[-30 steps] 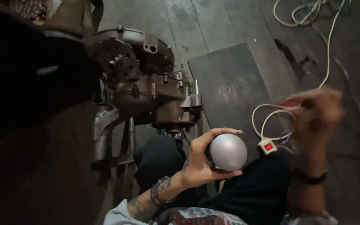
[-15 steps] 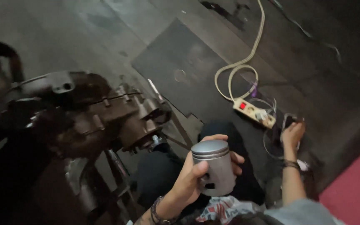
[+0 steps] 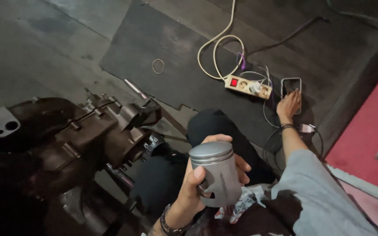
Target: Cleaning a motorcycle engine piston using a small brush
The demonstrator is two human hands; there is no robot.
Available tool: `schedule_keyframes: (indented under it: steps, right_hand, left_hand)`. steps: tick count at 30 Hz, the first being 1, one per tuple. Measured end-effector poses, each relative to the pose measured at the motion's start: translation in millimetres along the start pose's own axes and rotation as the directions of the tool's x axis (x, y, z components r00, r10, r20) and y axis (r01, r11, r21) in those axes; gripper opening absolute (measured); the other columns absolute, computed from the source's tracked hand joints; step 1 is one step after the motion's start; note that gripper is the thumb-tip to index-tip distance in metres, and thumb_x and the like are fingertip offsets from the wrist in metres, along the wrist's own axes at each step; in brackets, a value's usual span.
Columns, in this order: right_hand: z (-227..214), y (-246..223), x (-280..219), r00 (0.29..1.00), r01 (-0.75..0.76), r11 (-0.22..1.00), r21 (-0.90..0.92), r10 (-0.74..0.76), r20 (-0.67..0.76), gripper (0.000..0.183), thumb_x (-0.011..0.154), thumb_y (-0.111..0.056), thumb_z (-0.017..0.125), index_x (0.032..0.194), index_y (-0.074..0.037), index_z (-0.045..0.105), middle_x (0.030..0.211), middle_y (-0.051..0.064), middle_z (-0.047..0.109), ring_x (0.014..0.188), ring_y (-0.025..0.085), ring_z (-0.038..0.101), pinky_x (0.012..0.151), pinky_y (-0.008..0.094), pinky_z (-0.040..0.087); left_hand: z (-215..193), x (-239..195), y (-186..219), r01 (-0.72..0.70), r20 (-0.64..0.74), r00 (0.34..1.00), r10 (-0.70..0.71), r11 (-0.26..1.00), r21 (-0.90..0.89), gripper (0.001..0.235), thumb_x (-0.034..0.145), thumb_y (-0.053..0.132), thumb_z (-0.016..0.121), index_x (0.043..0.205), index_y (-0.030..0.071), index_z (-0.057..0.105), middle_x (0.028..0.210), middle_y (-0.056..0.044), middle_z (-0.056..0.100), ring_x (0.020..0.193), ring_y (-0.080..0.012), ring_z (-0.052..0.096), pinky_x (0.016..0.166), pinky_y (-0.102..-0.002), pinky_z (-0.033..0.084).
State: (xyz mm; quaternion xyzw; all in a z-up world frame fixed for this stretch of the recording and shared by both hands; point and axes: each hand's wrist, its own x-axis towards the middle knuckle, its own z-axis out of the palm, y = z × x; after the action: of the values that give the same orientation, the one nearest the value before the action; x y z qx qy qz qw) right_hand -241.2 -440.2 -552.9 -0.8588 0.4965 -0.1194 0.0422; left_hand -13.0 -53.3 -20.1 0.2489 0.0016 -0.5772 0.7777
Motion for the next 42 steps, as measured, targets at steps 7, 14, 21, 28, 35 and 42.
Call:
schedule_keyframes:
  steps: [7,14,21,28,35,42]
  right_hand:
    - [-79.0,-86.2,7.7,0.984,0.040,0.949,0.313,0.018,-0.179,0.016,0.105,-0.007,0.049,0.115,0.002,0.058,0.109,0.021,0.060,0.094,0.039,0.056,0.084,0.048,0.044]
    - [-284.5,-289.4,2.4,0.992,0.088,0.372,0.924,-0.115,-0.048,0.038,0.102,-0.012,0.052,0.138,-0.007,0.042,0.088,-0.002,0.045,0.070,0.008,0.036,0.064,0.024,0.031]
    - [-437.7,-371.3,9.4,0.871,0.360,0.111,0.926,-0.394,-0.292,0.015,0.110,-0.017,0.047,0.111,-0.003,0.051,0.097,0.008,0.052,0.081,0.017,0.045,0.076,0.031,0.041]
    - [-469.5,-369.5,-19.9,0.757,0.517,0.253,0.818,-0.580,-0.299,0.022,0.090,-0.020,0.059,0.075,-0.005,0.055,0.070,0.006,0.050,0.066,0.025,0.040,0.099,0.047,0.036]
    - [-482.7,-360.8,-36.8,0.520,0.691,0.115,0.713,-0.765,-0.380,0.019,0.087,-0.016,0.073,0.078,-0.010,0.058,0.074,0.003,0.060,0.066,0.025,0.054,0.094,0.048,0.039]
    - [-520.7,-358.8,-27.3,0.507,0.807,0.239,0.540,-0.750,-0.425,0.022,0.094,-0.011,0.079,0.080,-0.006,0.062,0.075,0.005,0.062,0.069,0.027,0.053,0.103,0.049,0.040]
  left_hand:
    - [30.6,-2.4,41.2,0.054,-0.004,0.999,-0.054,0.990,0.130,0.088,0.084,0.043,0.076,0.151,0.004,0.033,0.119,-0.025,0.062,0.109,-0.0347,0.064,0.094,-0.047,0.054]
    - [28.2,29.3,64.9,0.027,-0.136,0.991,0.011,0.960,0.279,0.086,0.083,0.039,0.070,0.153,0.004,0.035,0.135,-0.024,0.057,0.121,-0.0330,0.061,0.102,-0.046,0.051]
    - [-2.6,18.5,48.5,0.323,-0.393,0.876,-0.278,0.945,0.052,0.075,0.096,0.056,0.036,0.136,-0.005,0.059,0.122,-0.023,0.070,0.108,-0.0306,0.067,0.096,-0.043,0.053]
    - [-12.8,-2.3,46.2,0.192,-0.363,0.921,-0.141,0.976,0.107,0.065,0.089,0.042,0.056,0.145,0.010,0.045,0.131,-0.016,0.060,0.119,-0.0278,0.060,0.102,-0.043,0.048]
    - [-9.7,-16.4,38.7,0.119,-0.286,0.955,-0.082,0.986,0.114,0.060,0.092,0.030,0.059,0.147,0.014,0.042,0.134,-0.020,0.058,0.118,-0.0297,0.059,0.097,-0.041,0.051]
    - [-0.9,-30.9,40.3,0.104,-0.188,0.980,-0.066,0.975,0.196,0.060,0.094,0.035,0.053,0.149,0.012,0.041,0.144,-0.015,0.055,0.128,-0.0264,0.055,0.104,-0.040,0.045]
